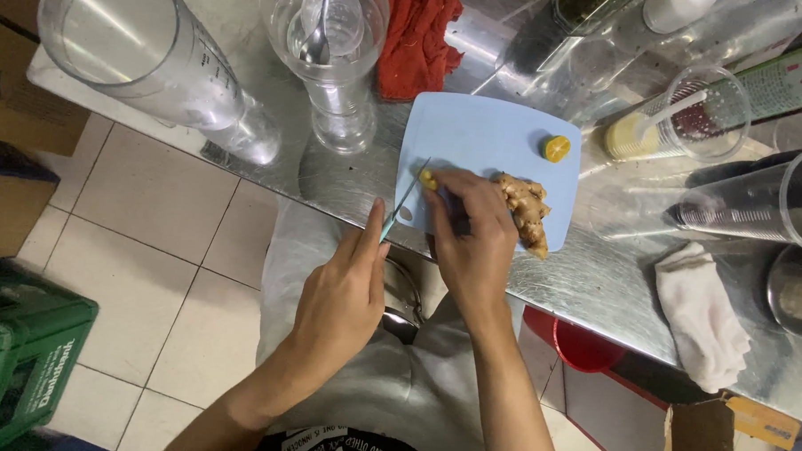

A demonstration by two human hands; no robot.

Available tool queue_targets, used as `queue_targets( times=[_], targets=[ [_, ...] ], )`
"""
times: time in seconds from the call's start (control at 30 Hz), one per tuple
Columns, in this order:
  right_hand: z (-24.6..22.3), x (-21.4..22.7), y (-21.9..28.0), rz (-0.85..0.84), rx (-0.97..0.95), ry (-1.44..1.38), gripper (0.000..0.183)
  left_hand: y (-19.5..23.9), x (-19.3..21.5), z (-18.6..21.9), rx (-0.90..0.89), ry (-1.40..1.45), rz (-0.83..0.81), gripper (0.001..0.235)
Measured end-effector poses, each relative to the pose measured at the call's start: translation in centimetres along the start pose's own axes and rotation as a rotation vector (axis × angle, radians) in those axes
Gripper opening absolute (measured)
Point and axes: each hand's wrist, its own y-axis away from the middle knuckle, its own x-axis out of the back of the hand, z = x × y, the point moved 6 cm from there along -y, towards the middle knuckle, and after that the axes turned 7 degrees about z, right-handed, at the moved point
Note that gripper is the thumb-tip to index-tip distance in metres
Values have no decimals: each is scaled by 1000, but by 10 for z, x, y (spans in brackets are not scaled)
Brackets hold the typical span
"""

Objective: The person slices ginger on a blue cutting board using a knife, then transfers the pieces into a clear plastic cup. They pour hot water from a metal pitcher into the cup and stir the mixture with a spoon.

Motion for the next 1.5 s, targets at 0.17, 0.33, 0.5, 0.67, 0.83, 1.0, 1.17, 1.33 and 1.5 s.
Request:
queue_targets(
  times=[0.17, 0.33, 0.5, 0.67, 0.83, 1.0, 1.17, 1.33, 1.5],
  targets=[
    [5, 7, 9, 94, 76, 57, 17, 0, 1, 3, -38, -9, 18, 43],
    [-1, 12, 10, 129, 103, 35, 16, 0, 1, 11, -60, 10, -11, 51],
    [-3, 14, 10, 102, 130, 61, 14, 2, -5, 9, -85, 10, -27, 53],
    [6, 11, 17, 20, 195, 108, 15, 16, -25, -12, -11, -86, -99, 68],
    [4, 11, 17, 6, 191, 82, 15, 11, -21, -6, -37, -105, -100, 66],
    [7, 10, 19, 13, 183, 81, 18, 10, -19, -4, -18, -141, -131, 66],
    [6, 9, 18, -1, 154, 104, 16, 10, -20, -6, -48, -157, -108, 65],
    [6, 10, 18, 0, 135, 96, 15, 8, -17, -8, -47, -159, -96, 63],
    [4, 10, 16, -6, 142, 77, 13, 9, -18, -8, -53, -96, -65, 52]
  ],
)
